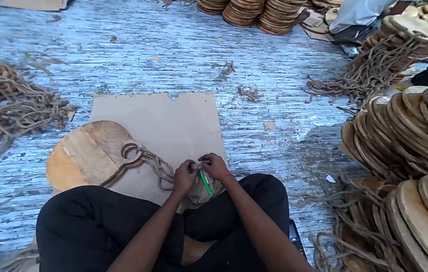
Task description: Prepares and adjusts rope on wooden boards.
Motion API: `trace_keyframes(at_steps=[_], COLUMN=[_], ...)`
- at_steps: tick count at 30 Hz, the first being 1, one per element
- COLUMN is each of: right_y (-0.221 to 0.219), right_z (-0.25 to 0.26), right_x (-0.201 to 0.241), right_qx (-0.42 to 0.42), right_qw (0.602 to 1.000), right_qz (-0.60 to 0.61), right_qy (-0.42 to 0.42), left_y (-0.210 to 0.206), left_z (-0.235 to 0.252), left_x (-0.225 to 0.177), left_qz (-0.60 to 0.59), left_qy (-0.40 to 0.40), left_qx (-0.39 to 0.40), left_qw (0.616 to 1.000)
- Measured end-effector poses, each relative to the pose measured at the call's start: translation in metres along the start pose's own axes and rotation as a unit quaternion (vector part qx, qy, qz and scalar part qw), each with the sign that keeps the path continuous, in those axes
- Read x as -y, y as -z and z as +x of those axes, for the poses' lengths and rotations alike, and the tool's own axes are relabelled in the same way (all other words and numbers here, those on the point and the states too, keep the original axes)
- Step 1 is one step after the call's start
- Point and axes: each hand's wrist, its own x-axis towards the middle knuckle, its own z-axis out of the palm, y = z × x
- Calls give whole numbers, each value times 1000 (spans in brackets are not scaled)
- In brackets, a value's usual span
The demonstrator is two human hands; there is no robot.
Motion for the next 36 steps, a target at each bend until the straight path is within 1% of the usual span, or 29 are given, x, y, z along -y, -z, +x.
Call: trace_keyframes(at_steps=[2, 5, 11, 16, 18, 20, 23, 26, 28, 31, 34, 35, 36], right_y=[0, 2, 4, -1, -5, -12, -15, -10, -5, -3, -17, -17, -14], right_z=[1, 0, -3, 5, 16, 32, 36, 34, 30, 23, 33, 35, 39], right_x=[-1, 2, 9, 8, -2, -18, -24, -24, -19, -7, -20, -21, -20], right_qx=[6, 27, 21, 12, 17, 31, 37, 88, 116, 72, 22, 22, 45], right_qw=[1000, 1000, 998, 997, 997, 996, 994, 987, 982, 987, 992, 993, 990], right_qz=[-2, 12, 14, 21, 20, 7, 5, -12, -26, -8, 4, 9, 5], right_qy=[7, -9, -51, -68, -72, -81, -102, -132, -150, -146, -120, -120, -137], left_y=[-1, 0, -3, -3, -4, -5, -2, 2, 1, -4, -8, -8, -7], left_z=[0, 1, 0, 5, 7, 10, 13, 13, 9, 7, 10, 12, 13], left_x=[0, 3, 3, 0, -1, -3, -6, -2, 1, -3, -7, -7, -7], left_qz=[-9, -10, 3, 12, 12, 19, 27, 32, 34, 35, 49, 53, 61], left_qy=[4, 10, -20, 9, 20, 37, 49, 45, 33, 18, 39, 40, 41], left_qx=[-10, -13, -31, -29, -29, -21, 3, 51, 62, 18, -24, -28, -21], left_qw=[1000, 1000, 999, 999, 999, 999, 998, 997, 997, 999, 998, 997, 997])
